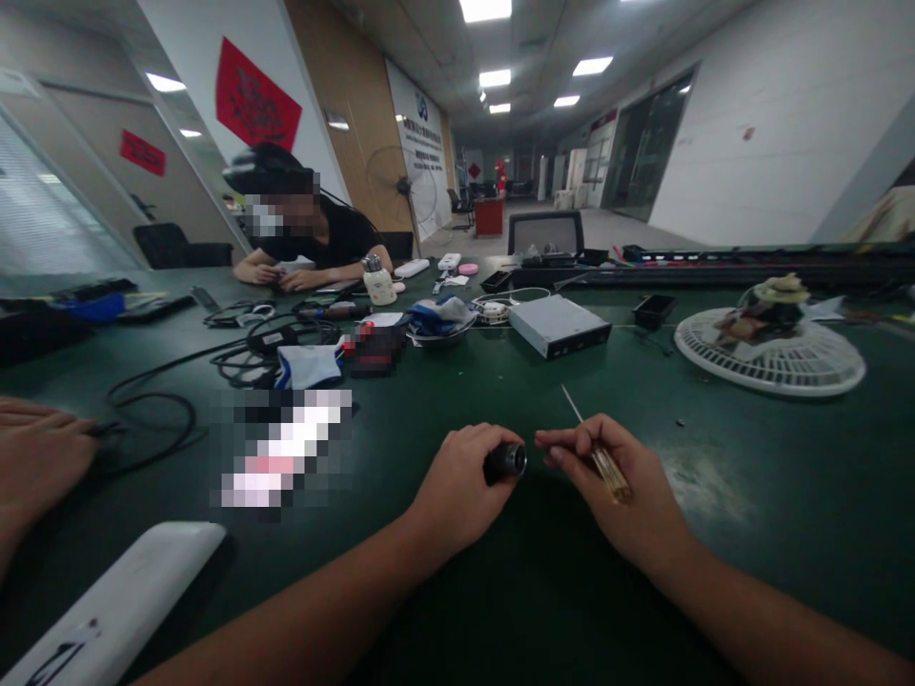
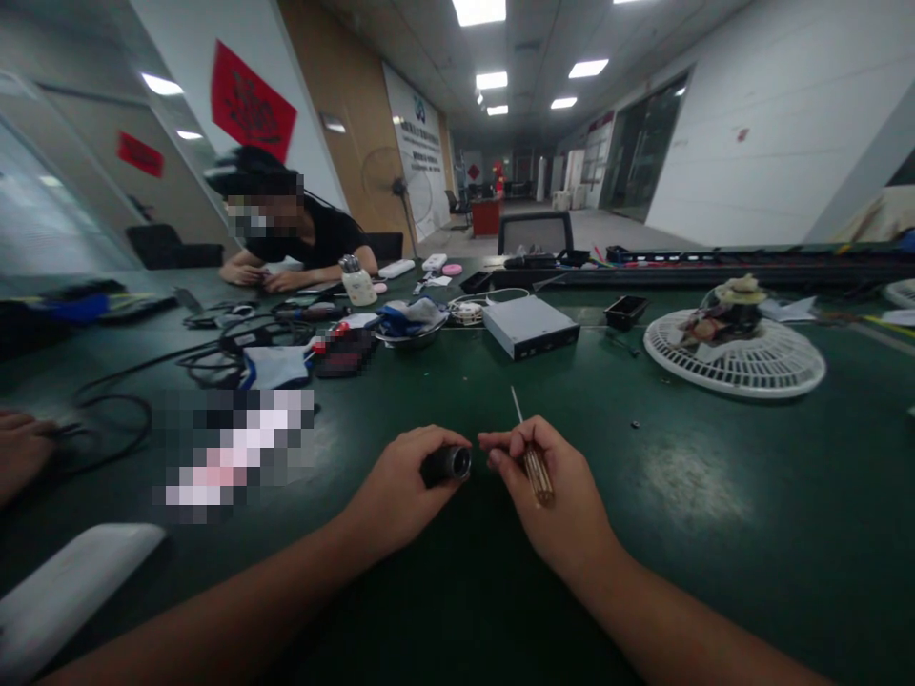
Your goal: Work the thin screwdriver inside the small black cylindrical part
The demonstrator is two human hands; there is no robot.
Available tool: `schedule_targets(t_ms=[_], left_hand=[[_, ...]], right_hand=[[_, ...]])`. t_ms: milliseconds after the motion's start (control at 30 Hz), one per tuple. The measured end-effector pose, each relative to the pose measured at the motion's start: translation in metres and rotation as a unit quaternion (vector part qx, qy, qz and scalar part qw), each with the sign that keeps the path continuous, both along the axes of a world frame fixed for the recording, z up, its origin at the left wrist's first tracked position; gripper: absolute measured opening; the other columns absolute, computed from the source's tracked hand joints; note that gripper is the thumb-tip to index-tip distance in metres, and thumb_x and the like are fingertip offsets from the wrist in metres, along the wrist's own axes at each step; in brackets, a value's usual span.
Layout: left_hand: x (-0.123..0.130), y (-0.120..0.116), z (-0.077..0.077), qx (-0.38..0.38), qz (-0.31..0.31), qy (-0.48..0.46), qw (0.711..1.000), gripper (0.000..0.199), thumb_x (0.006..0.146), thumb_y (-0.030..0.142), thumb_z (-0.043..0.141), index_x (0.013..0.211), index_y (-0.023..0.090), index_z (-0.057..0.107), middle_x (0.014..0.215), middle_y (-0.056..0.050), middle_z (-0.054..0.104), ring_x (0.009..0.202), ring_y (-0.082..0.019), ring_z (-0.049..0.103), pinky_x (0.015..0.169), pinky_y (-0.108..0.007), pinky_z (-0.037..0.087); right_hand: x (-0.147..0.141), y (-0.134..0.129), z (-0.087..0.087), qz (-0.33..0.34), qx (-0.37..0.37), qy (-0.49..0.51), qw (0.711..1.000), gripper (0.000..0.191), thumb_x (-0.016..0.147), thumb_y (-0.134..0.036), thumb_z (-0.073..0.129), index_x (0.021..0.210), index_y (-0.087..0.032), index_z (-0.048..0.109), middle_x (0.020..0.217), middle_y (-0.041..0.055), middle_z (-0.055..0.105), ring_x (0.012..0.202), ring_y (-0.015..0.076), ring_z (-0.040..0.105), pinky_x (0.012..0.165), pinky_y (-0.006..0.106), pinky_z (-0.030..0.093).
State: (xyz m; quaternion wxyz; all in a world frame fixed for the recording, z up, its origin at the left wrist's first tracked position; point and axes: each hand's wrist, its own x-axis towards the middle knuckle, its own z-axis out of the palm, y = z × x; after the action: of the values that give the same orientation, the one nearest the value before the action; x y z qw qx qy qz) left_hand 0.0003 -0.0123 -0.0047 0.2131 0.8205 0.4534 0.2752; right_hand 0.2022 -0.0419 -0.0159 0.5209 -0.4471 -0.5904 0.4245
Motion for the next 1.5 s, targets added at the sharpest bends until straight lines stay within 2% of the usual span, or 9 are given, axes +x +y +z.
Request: schedule_targets(t_ms=[133,333,500,600,767,867,1033,1233,1500], left_hand=[[0.000,0.001,-0.002,0.001,-0.016,-0.006,1.000,0.024,0.080,0.013,0.071,0.101,0.025,0.068,0.101,0.002,0.070,0.095,-0.022,0.063,0.086,-0.041,0.043],[0.000,0.001,-0.002,0.000,-0.020,-0.003,1.000,0.024,0.080,0.013,0.071,0.100,0.025,0.068,0.099,0.001,0.070,0.094,-0.022,0.063,0.084,-0.040,0.043],[0.001,0.001,0.000,0.001,-0.017,0.004,1.000,0.022,0.081,0.014,0.071,0.100,0.024,0.067,0.099,0.001,0.070,0.093,-0.021,0.063,0.085,-0.039,0.043],[0.002,0.001,0.000,0.006,-0.020,0.010,1.000,0.021,0.081,0.013,0.071,0.098,0.023,0.067,0.098,0.001,0.070,0.093,-0.021,0.063,0.084,-0.039,0.043],[0.001,0.000,0.000,0.005,-0.025,0.009,1.000,0.023,0.081,0.014,0.071,0.101,0.024,0.067,0.100,0.001,0.070,0.093,-0.021,0.063,0.085,-0.039,0.043],[0.000,0.001,0.000,0.003,-0.030,0.007,1.000,0.024,0.081,0.016,0.072,0.102,0.025,0.067,0.100,0.001,0.070,0.093,-0.021,0.063,0.084,-0.039,0.043],[-0.001,0.001,-0.001,0.005,-0.044,0.005,0.999,0.024,0.082,0.020,0.074,0.105,0.024,0.068,0.101,-0.001,0.071,0.094,-0.022,0.063,0.085,-0.040,0.044],[-0.001,0.000,0.002,0.000,-0.074,0.009,0.997,0.024,0.081,0.021,0.076,0.104,0.024,0.068,0.102,-0.001,0.072,0.095,-0.022,0.063,0.086,-0.040,0.044],[-0.001,-0.001,0.003,0.017,-0.106,0.010,0.994,0.023,0.082,0.021,0.076,0.104,0.024,0.069,0.101,0.000,0.073,0.095,-0.021,0.064,0.086,-0.038,0.044]], right_hand=[[-0.002,0.001,-0.001,0.006,-0.021,0.058,0.998,0.025,0.088,-0.020,0.070,0.079,-0.023,0.047,0.101,0.0055,0.077,0.107,0.0246,0.072,0.092,0.042,0.059],[-0.004,0.002,0.001,0.038,-0.060,0.122,0.990,0.023,0.087,-0.016,0.070,0.080,-0.023,0.049,0.105,0.0056,0.076,0.099,0.0233,0.075,0.081,0.038,0.065],[-0.004,0.003,0.000,0.045,-0.026,0.101,0.994,0.029,0.082,-0.006,0.069,0.080,-0.023,0.046,0.116,0.0045,0.073,0.122,0.0226,0.065,0.105,0.041,0.054],[-0.003,0.004,-0.004,0.043,-0.027,0.115,0.992,0.034,0.079,-0.004,0.072,0.084,-0.024,0.045,0.122,0.0051,0.071,0.122,0.0234,0.065,0.106,0.044,0.054],[-0.001,0.005,-0.004,0.035,-0.020,0.102,0.994,0.034,0.081,-0.009,0.074,0.079,-0.024,0.043,0.096,0.0033,0.078,0.117,0.0251,0.068,0.108,0.047,0.051],[-0.001,0.003,0.000,0.026,-0.020,0.076,0.997,0.035,0.082,-0.012,0.074,0.076,-0.024,0.042,0.097,0.0050,0.078,0.111,0.0253,0.071,0.100,0.045,0.056],[-0.004,-0.001,0.002,0.054,-0.026,0.080,0.995,0.035,0.081,-0.013,0.076,0.081,-0.024,0.042,0.105,0.0063,0.077,0.102,0.0250,0.074,0.088,0.041,0.062],[-0.005,-0.005,0.001,0.016,-0.013,0.038,0.999,0.036,0.081,-0.013,0.074,0.082,-0.025,0.040,0.096,0.0043,0.075,0.094,0.0235,0.074,0.087,0.043,0.060],[-0.004,-0.004,0.000,-0.006,-0.027,-0.029,0.999,0.038,0.080,-0.023,0.078,0.081,-0.025,0.039,0.086,0.0013,0.072,0.077,0.0199,0.070,0.070,0.035,0.055]])
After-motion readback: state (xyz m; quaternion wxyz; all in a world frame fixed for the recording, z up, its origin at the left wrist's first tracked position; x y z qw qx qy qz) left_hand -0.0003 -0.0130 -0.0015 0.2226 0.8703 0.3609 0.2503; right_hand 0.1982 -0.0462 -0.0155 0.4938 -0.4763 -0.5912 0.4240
